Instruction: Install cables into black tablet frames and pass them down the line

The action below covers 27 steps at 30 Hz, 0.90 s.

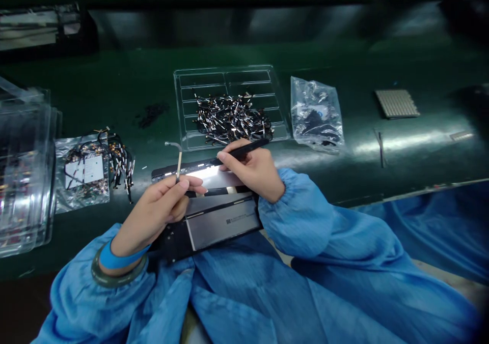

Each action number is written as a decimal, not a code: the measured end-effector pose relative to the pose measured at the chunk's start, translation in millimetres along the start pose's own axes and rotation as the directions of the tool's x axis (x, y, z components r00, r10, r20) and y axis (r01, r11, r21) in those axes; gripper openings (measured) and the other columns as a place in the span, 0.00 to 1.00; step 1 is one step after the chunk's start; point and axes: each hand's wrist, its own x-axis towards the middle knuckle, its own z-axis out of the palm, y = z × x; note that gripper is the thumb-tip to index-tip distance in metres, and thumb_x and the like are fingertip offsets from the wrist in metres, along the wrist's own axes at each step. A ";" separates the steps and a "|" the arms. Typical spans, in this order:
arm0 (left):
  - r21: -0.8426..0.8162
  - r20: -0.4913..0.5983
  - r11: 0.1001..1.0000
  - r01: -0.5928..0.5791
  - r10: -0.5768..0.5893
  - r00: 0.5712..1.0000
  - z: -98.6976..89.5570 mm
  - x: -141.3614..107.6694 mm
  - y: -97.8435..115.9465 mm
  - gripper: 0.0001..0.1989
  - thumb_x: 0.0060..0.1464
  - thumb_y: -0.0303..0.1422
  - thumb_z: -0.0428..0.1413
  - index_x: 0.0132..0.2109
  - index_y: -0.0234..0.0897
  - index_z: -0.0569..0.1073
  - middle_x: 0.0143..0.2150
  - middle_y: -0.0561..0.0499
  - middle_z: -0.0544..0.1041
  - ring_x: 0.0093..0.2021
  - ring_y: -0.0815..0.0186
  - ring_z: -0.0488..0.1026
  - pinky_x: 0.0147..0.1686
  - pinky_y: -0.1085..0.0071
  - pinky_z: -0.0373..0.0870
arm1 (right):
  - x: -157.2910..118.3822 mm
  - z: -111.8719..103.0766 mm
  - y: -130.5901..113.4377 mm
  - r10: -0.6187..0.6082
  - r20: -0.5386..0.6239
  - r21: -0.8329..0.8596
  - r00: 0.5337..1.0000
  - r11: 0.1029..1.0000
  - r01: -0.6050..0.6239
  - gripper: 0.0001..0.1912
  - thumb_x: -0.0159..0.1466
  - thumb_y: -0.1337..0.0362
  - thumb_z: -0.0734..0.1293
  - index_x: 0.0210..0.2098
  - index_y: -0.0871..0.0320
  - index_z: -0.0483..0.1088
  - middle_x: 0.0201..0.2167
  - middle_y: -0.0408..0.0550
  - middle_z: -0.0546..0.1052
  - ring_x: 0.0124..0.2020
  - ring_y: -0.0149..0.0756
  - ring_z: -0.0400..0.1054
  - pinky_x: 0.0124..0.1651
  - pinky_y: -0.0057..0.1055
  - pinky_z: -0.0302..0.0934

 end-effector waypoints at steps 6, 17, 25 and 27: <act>0.037 0.066 0.999 -0.026 0.024 0.998 0.9 -0.4 -0.8 0.16 0.61 0.39 0.47 0.45 0.32 0.73 0.15 0.60 0.55 0.16 0.74 0.47 0.19 0.72 0.45 | -7.4 -7.7 -16.2 -0.281 -0.071 0.020 0.957 0.959 0.283 0.10 0.67 0.63 0.59 0.37 0.58 0.71 0.38 0.47 0.78 0.38 0.31 0.74 0.44 0.32 0.68; 0.689 0.078 0.682 -0.244 0.266 0.961 15.2 -6.9 -4.5 0.13 0.60 0.36 0.45 0.36 0.37 0.72 0.32 0.49 0.71 0.33 0.64 0.66 0.38 0.67 0.65 | -30.5 9.5 -38.5 -0.634 0.403 -0.558 0.660 0.401 0.726 0.13 0.67 0.70 0.56 0.33 0.61 0.71 0.28 0.46 0.77 0.30 0.33 0.71 0.30 0.28 0.62; -0.174 0.011 0.982 -0.076 0.079 0.997 18.7 -17.8 -7.2 0.19 0.62 0.41 0.47 0.51 0.34 0.73 0.17 0.56 0.62 0.19 0.71 0.58 0.22 0.74 0.55 | -36.2 -2.0 -33.1 -0.653 0.176 -0.476 0.736 0.598 0.644 0.05 0.64 0.69 0.61 0.32 0.56 0.68 0.28 0.45 0.77 0.32 0.31 0.71 0.35 0.25 0.64; -0.246 -0.033 0.965 -0.093 0.087 0.996 23.2 -17.5 -8.2 0.16 0.60 0.39 0.49 0.48 0.34 0.75 0.20 0.54 0.67 0.22 0.71 0.62 0.24 0.74 0.58 | -37.2 0.9 -33.8 -0.640 0.201 -0.414 0.742 0.631 0.656 0.05 0.63 0.69 0.62 0.31 0.57 0.69 0.26 0.45 0.76 0.30 0.31 0.71 0.33 0.26 0.63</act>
